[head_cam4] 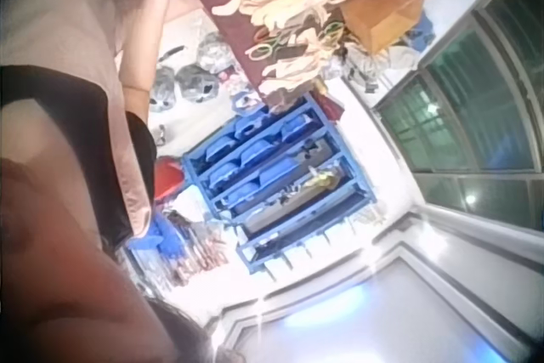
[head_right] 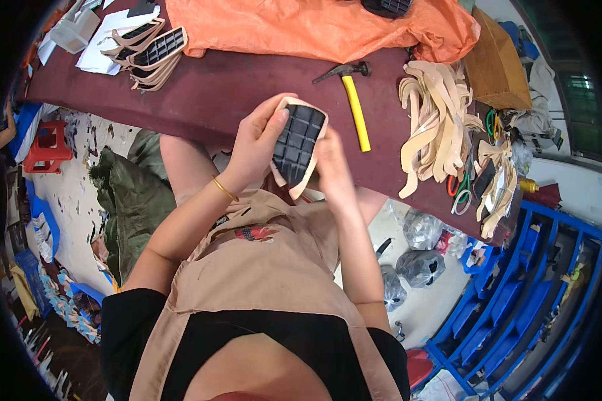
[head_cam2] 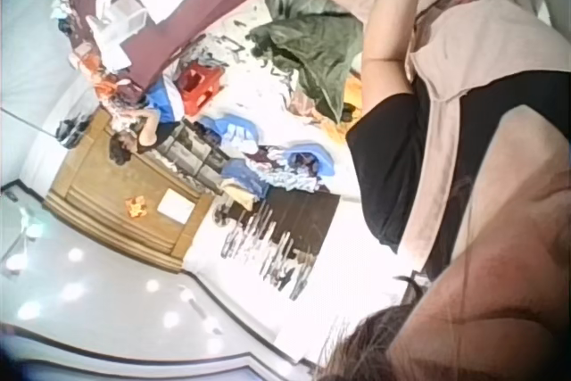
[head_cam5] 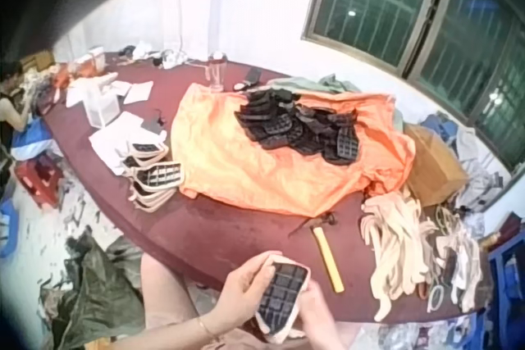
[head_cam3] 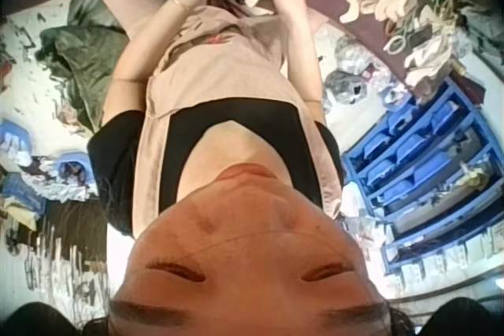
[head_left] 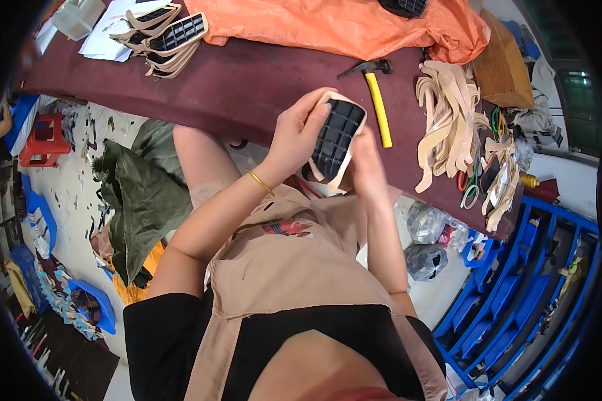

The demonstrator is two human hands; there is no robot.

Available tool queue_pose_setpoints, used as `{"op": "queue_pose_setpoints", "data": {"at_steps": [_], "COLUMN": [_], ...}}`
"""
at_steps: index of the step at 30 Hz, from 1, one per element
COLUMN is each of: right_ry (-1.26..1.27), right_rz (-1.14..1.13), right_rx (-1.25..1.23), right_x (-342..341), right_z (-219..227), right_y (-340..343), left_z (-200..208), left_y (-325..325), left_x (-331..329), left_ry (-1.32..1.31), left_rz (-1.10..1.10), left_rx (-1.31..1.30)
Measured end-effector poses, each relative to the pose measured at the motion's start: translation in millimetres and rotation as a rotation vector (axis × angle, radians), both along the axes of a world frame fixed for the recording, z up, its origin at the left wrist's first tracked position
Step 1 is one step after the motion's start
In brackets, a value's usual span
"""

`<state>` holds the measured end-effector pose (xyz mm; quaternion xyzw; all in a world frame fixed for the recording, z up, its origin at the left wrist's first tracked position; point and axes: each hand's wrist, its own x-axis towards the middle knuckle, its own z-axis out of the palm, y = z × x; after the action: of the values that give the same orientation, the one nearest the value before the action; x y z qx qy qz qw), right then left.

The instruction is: Hammer and glue a leather strip onto the edge of a shoe sole component.

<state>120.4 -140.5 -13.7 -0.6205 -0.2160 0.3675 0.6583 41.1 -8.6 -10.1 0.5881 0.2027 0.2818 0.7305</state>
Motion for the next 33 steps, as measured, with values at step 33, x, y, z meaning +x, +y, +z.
{"op": "queue_pose_setpoints", "data": {"at_steps": [33], "right_ry": [-0.12], "right_rz": [0.245], "right_rx": [-0.195], "right_x": [52], "right_z": [-15], "right_y": [23], "left_z": [-26], "left_y": [19], "left_x": [15], "left_ry": [0.143], "left_rz": [0.078], "left_rx": [-0.137]}}
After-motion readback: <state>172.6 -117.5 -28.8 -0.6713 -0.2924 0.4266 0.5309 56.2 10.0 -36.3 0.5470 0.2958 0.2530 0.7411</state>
